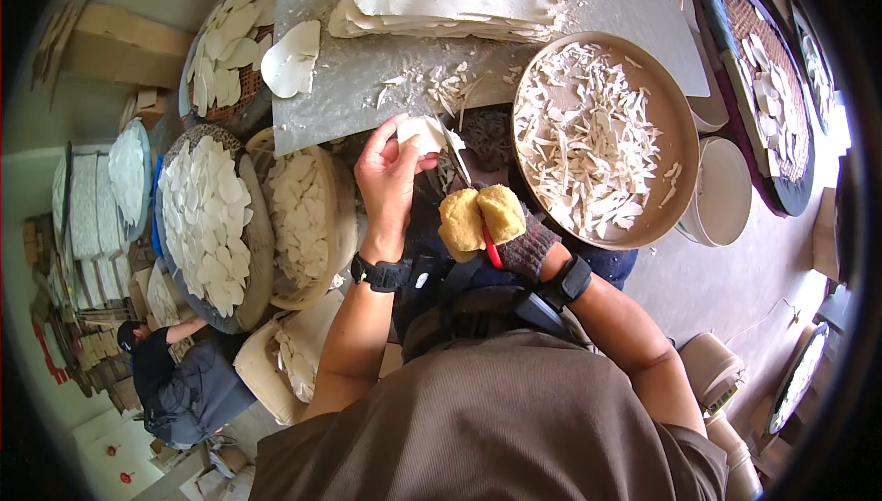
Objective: The person picks up pieces of dried root from a stack, trims the edges using shears, and drops the trimmings into a tray. They repeat this process, occasionally placing the trimmed pieces into a basket.
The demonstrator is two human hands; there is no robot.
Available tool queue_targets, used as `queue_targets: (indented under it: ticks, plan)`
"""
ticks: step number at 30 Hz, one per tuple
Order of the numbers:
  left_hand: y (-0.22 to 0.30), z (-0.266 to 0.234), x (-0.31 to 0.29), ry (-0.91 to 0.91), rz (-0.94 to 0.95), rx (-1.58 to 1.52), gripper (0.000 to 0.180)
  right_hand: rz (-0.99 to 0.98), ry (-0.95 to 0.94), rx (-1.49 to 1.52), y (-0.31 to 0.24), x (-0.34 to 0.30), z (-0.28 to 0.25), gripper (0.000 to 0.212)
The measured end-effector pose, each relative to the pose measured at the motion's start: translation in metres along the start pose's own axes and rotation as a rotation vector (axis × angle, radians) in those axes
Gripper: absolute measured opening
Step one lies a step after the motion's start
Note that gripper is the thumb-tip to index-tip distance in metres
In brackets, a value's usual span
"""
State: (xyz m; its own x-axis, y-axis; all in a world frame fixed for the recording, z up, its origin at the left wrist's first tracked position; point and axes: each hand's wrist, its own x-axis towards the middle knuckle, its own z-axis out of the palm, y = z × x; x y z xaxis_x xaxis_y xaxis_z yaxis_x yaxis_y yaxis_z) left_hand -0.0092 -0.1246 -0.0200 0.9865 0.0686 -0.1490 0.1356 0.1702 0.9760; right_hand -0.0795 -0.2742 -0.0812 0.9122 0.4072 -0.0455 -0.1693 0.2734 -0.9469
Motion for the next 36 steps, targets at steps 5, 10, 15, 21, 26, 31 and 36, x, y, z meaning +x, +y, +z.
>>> queue_targets:
  ticks: [5,10,15,21,26,31,36]
  plan:
    - [0.006,-0.003,0.002,-0.069,-0.031,0.011,0.033,0.032,-0.097,-0.197,0.005,-0.003,-0.008,0.030]
    - [0.003,-0.010,0.005,-0.084,-0.065,0.029,0.033,0.030,-0.085,-0.258,-0.005,-0.002,-0.004,0.028]
    - [0.002,-0.010,0.004,-0.112,-0.138,0.025,0.035,-0.012,0.038,-0.144,0.005,-0.006,-0.002,0.026]
    - [0.009,-0.012,-0.001,-0.181,-0.108,0.097,0.028,-0.063,-0.081,-0.415,-0.014,0.000,-0.004,0.020]
    - [0.008,-0.011,-0.001,-0.181,-0.092,0.037,0.031,-0.084,-0.022,-0.096,-0.010,0.008,-0.003,0.027]
    - [0.007,-0.002,-0.002,-0.080,-0.034,-0.102,0.030,-0.170,-0.073,-0.237,-0.013,0.005,-0.005,0.023]
    - [0.007,-0.010,0.004,-0.095,-0.124,-0.013,0.026,0.143,-0.078,0.127,-0.019,0.005,-0.001,0.026]
